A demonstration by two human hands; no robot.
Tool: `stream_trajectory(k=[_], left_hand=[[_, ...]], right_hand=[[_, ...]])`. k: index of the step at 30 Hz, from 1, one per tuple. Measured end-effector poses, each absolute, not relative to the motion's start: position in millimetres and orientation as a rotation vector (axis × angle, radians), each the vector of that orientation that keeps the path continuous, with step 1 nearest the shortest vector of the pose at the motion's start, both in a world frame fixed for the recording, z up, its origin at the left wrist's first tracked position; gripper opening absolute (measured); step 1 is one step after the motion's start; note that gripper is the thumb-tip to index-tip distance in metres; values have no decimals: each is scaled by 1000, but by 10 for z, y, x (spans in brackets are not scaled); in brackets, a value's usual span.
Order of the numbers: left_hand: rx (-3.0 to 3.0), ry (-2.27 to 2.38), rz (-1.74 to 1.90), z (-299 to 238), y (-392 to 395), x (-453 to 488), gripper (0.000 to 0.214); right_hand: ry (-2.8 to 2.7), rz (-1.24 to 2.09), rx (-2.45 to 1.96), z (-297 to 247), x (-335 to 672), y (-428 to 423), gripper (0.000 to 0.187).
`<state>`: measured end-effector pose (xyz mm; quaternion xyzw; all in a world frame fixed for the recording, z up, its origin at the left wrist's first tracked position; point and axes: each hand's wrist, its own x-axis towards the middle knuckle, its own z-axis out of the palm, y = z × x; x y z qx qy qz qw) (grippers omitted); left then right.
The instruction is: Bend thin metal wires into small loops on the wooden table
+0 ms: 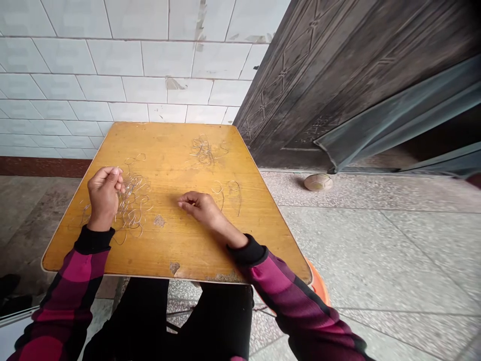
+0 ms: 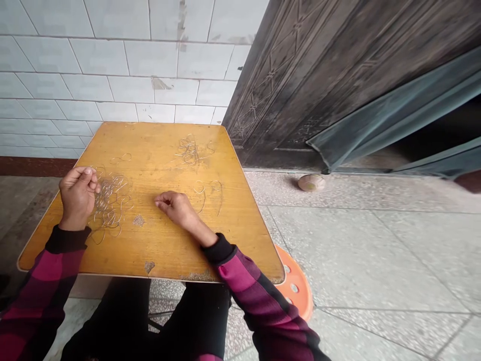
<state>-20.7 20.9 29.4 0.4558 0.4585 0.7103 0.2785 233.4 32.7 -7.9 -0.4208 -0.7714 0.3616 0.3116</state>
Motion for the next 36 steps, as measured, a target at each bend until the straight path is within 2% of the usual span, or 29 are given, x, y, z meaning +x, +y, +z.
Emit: stream_trajectory(k=[7,11,13,18,22,26,30,36], left_hand=[[1538,1295,1799,157,182,-200,22],[1505,1204,1778,149,185,-201,20],[1478,1214,1764,146,197,-201,20],[1580,1413,1312,72,243,-200,42],[1709,1457,1100,4,278,-200,33],[1969,1642,885,-6,282,-222,18],[2164,1695,716,-13,265,-249,19],[2333,1859,467,-79,244,-260,10]], right_hand=[[-2030,846,-915,94,1603,651,27],[-2092,874,-785,95,1303,836,13],[-2082,917,-750,80,1271,886,12],[-1926,1054,-825,-14,1321,946,22],[-1934,1057,-832,-31,1346,921,21],[-2103,798,-929,101,1434,859,17],[-2217,495,-1044,241,1597,872,19],[-2161,397,-1067,342,1812,939,22]])
